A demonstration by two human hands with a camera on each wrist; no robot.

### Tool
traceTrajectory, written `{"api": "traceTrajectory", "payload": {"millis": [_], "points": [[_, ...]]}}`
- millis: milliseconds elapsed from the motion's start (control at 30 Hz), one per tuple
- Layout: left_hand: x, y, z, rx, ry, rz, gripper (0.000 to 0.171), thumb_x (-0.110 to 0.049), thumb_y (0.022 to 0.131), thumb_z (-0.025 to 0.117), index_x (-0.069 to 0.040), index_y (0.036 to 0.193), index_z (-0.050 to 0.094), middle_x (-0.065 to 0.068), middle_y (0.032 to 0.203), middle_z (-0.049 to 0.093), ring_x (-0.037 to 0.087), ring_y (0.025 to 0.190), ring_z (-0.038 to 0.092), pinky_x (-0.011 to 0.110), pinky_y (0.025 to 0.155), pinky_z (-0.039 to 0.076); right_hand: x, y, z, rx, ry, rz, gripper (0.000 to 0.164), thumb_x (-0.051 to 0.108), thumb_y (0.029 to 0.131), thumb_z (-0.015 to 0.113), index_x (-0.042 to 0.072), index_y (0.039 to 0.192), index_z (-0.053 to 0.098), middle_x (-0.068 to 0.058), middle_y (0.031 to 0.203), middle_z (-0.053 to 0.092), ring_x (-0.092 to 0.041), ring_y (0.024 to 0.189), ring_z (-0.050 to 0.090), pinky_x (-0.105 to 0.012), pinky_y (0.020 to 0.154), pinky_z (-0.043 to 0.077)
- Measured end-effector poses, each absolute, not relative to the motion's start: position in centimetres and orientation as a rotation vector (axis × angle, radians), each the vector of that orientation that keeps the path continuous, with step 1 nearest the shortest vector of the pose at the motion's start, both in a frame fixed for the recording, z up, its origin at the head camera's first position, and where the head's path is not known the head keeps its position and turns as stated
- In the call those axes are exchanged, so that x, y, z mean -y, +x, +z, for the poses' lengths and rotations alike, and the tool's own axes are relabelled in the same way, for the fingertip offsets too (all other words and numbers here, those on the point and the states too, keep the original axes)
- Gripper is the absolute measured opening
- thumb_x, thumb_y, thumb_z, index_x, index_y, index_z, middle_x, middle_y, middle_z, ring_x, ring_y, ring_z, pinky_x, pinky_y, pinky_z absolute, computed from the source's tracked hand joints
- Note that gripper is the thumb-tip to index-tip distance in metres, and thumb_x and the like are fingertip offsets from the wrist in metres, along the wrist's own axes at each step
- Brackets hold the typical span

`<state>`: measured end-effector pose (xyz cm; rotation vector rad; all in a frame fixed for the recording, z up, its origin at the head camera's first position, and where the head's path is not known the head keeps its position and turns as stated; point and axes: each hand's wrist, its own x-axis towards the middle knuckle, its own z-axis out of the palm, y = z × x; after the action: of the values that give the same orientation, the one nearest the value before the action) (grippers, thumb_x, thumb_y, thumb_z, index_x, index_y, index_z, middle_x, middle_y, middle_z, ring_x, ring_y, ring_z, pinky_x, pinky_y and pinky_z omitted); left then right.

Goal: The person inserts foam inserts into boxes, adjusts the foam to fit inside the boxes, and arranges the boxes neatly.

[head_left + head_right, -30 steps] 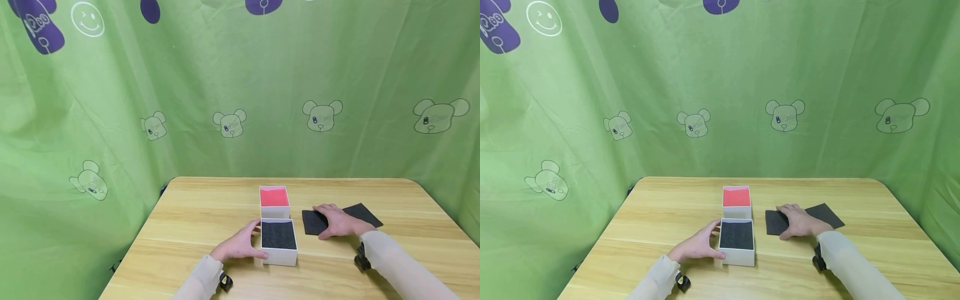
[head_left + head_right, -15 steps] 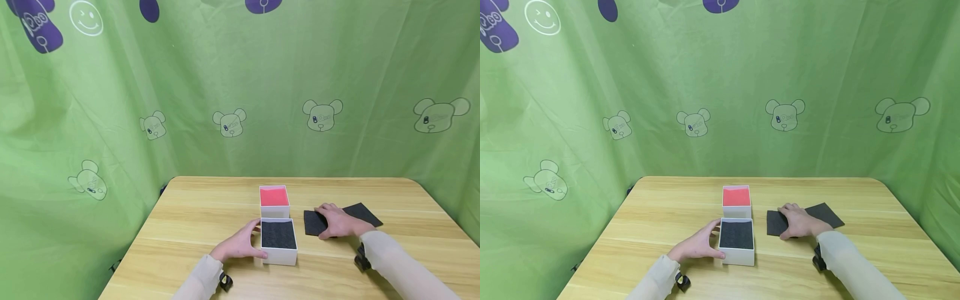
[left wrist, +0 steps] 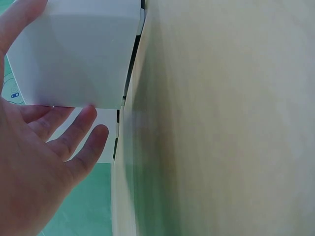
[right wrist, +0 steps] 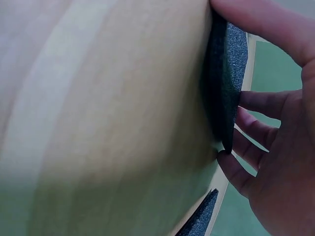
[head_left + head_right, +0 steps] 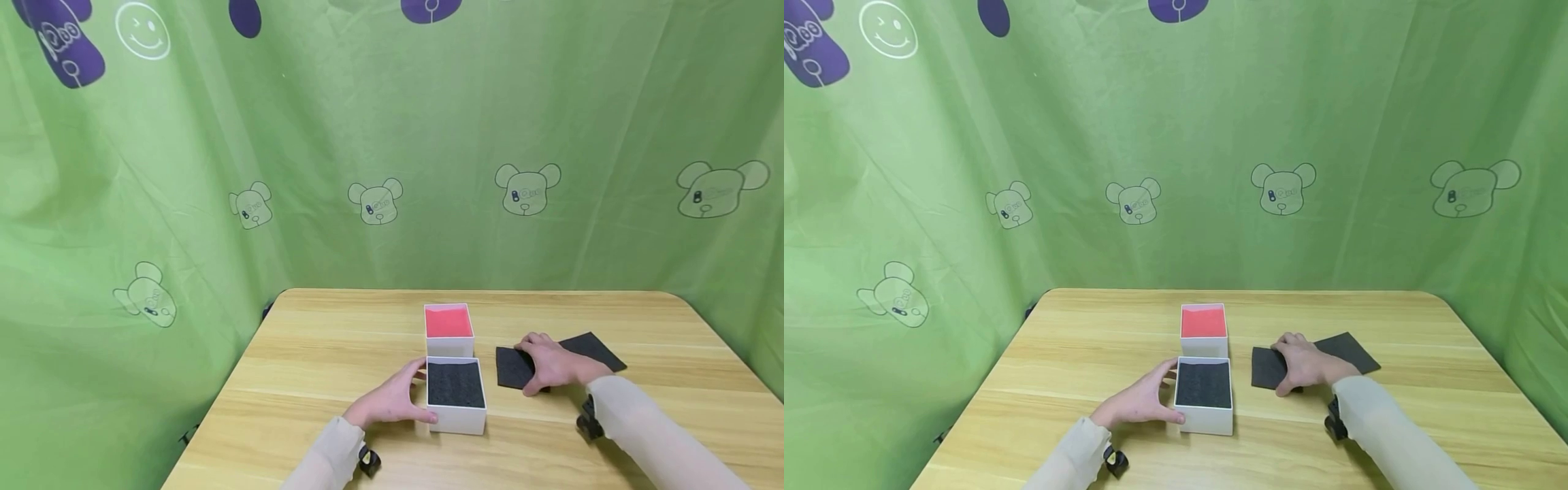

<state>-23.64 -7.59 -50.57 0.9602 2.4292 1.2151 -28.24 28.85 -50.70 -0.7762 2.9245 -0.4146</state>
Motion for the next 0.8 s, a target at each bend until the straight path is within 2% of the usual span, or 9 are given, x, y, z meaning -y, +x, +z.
{"api": "traceTrajectory", "payload": {"millis": [433, 800], "points": [[7.5, -23.7, -50.7, -2.441, 0.946, 1.203, 0.104, -0.039, 0.069, 0.083, -0.017, 0.150, 0.020, -0.002, 0.144, 0.036, 0.012, 0.124, 0.041, 0.031, 0.103, 0.036, -28.7, -27.4, -50.9, -3.045, -0.777, -0.396, 0.088, 0.044, 0.059, 0.081, -0.007, 0.124, 0.051, -0.019, 0.116, 0.051, -0.039, 0.109, 0.047, -0.057, 0.088, 0.040], [7.5, -23.7, -50.6, -2.441, 0.940, 1.202, 0.105, -0.038, 0.069, 0.083, -0.014, 0.150, 0.020, -0.001, 0.144, 0.036, 0.012, 0.125, 0.041, 0.032, 0.103, 0.036, -28.4, -25.6, -48.5, -3.118, -0.785, -0.479, 0.090, 0.041, 0.065, 0.080, -0.007, 0.132, 0.045, -0.021, 0.122, 0.049, -0.040, 0.112, 0.047, -0.057, 0.091, 0.040]]}}
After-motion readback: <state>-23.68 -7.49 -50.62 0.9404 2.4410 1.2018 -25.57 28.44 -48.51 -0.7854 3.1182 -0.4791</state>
